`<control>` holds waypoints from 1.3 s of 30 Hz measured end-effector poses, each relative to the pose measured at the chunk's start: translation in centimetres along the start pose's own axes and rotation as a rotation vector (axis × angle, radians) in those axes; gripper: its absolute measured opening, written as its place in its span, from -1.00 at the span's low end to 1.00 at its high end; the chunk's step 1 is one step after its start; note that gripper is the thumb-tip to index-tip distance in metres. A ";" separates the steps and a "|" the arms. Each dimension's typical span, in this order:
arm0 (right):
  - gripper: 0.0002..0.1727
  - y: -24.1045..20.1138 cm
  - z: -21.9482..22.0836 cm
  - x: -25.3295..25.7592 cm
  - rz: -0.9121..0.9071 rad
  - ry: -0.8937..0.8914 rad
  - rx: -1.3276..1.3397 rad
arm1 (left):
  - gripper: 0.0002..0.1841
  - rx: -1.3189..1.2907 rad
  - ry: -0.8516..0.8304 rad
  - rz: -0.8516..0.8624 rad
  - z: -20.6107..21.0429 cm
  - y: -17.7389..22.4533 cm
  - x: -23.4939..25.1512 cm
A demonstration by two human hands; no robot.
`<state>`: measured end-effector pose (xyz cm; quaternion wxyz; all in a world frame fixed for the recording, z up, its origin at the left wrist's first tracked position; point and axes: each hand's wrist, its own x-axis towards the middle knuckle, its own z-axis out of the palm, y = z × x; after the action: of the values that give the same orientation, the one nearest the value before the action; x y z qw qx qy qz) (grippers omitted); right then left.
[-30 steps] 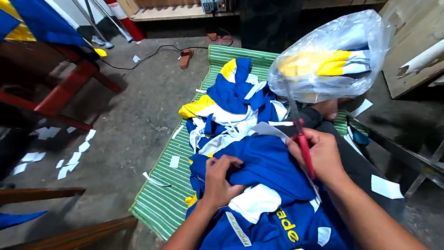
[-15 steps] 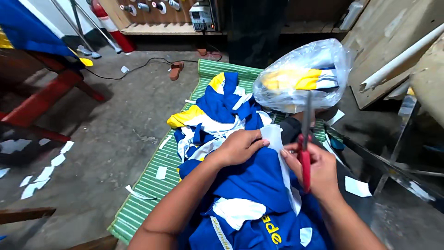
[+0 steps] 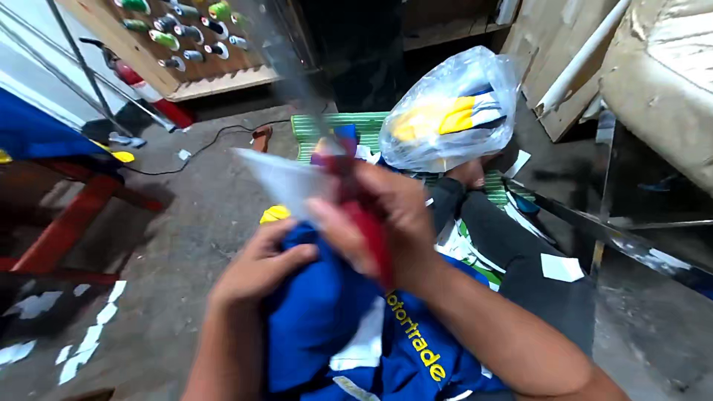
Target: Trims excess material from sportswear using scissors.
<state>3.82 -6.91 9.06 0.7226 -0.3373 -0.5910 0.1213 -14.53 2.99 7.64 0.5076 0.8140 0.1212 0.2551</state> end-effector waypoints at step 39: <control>-0.38 -2.0 -18.3 -20.4 0.958 -0.153 -0.266 | -0.72 0.159 -0.558 -0.136 11.2 -6.4 8.5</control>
<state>14.97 -26.41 -6.77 0.4911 -0.6500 -0.4316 0.3874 -0.95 1.19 0.46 0.4718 0.8799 0.0507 -0.0234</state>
